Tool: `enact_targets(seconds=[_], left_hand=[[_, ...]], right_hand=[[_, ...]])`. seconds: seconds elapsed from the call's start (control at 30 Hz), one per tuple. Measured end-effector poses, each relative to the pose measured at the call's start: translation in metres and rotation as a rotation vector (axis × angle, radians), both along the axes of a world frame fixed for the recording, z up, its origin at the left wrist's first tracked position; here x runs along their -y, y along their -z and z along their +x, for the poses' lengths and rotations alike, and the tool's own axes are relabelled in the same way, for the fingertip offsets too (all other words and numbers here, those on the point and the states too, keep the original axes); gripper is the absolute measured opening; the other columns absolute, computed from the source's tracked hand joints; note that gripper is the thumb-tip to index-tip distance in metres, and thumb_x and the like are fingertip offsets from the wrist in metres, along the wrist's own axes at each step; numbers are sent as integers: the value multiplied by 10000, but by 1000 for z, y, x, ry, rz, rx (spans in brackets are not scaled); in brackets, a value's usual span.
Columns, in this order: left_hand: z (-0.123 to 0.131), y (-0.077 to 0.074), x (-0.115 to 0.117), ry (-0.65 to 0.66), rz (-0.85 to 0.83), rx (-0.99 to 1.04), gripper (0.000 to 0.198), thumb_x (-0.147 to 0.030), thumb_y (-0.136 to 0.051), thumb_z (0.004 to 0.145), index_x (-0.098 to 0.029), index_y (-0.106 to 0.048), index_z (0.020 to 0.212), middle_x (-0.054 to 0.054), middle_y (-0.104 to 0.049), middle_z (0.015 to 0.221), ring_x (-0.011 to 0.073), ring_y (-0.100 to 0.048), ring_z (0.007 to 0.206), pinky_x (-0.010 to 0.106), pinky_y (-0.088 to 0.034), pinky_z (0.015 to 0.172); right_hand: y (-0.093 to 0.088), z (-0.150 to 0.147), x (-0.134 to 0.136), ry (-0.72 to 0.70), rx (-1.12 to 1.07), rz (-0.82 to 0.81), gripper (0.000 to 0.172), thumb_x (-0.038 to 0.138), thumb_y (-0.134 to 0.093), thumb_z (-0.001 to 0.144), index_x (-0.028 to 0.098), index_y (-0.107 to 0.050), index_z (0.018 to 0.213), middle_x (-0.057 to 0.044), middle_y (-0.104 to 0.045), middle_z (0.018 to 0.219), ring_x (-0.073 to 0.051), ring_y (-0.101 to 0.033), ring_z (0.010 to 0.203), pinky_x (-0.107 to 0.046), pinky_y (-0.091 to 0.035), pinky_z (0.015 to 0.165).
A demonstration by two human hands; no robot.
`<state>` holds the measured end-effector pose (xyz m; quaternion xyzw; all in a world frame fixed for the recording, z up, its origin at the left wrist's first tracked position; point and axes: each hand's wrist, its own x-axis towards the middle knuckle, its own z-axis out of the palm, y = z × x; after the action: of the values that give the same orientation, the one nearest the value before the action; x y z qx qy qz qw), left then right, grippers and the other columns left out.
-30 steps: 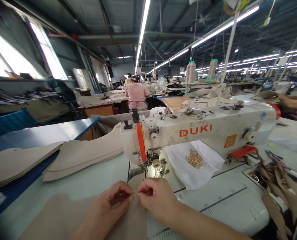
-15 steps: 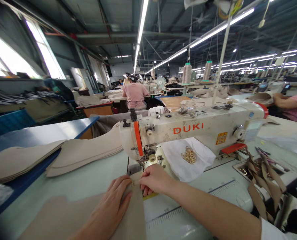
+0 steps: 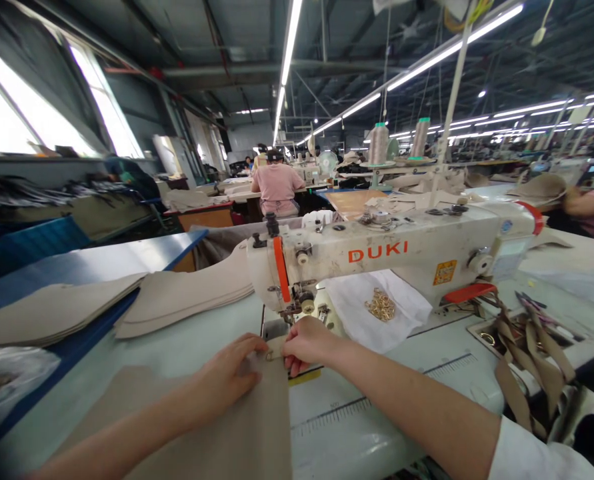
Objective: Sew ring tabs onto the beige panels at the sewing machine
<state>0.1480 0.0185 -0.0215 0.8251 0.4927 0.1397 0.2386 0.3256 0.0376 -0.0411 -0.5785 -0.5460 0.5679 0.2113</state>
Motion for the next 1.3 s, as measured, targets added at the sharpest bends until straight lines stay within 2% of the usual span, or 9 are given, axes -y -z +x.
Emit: enact_targets(seconds=[0.13,0.27,0.4,0.53,0.63,0.73,0.9,1.3], left_hand=[[-6,-12,-4,-44,-102,-30,313,-145,-511,659,-183,-637,944,42,-681,983,204,-640,814,309,-505,758],[-14,-11,-7,-48,-116,-26,303,-210,-541,681,-188,-671,954,24,-708,968,202,-657,803,279,-520,720],[-13,-5,-6,-18,-16,-22,287,-147,-540,674,-200,-676,921,29,-696,1003,206,-641,901,286,-506,803],[-4,5,-2,61,149,5,240,-123,-514,745,-198,-653,926,45,-668,1002,203,-599,970,319,-468,885],[4,14,1,150,253,30,185,-148,-474,829,-194,-648,870,57,-653,950,204,-582,938,334,-475,855],[9,24,0,209,347,56,222,-154,-433,872,-186,-639,794,66,-643,865,211,-567,873,350,-487,799],[11,32,-1,277,570,88,250,-121,-417,887,-186,-609,740,45,-624,770,184,-564,788,295,-506,728],[19,34,-5,244,541,137,205,-105,-446,836,-200,-569,702,34,-643,748,180,-590,754,295,-516,696]], right_hand=[[-1,0,4,2,10,13,212,52,-584,735,158,-545,556,53,-594,453,-69,-544,342,-134,-407,354],[-1,0,7,-2,26,20,228,67,-584,752,158,-532,549,58,-585,446,-59,-539,341,-126,-394,348],[-1,1,7,-17,29,21,214,126,-640,741,158,-532,559,52,-598,455,-60,-546,349,-124,-391,351],[2,2,7,-15,13,35,187,133,-643,730,160,-544,574,49,-602,457,-63,-552,356,-122,-389,351],[3,2,6,-5,0,36,166,99,-601,734,161,-556,587,48,-609,466,-67,-555,358,-126,-404,356],[3,3,5,6,-5,26,152,99,-601,728,162,-565,594,46,-618,472,-72,-564,368,-130,-423,373],[2,3,1,12,-13,7,157,110,-601,728,162,-563,586,42,-623,476,-79,-576,376,-138,-444,392],[3,2,-3,-16,14,10,188,97,-591,729,162,-542,559,43,-605,455,-84,-568,357,-145,-459,392]])
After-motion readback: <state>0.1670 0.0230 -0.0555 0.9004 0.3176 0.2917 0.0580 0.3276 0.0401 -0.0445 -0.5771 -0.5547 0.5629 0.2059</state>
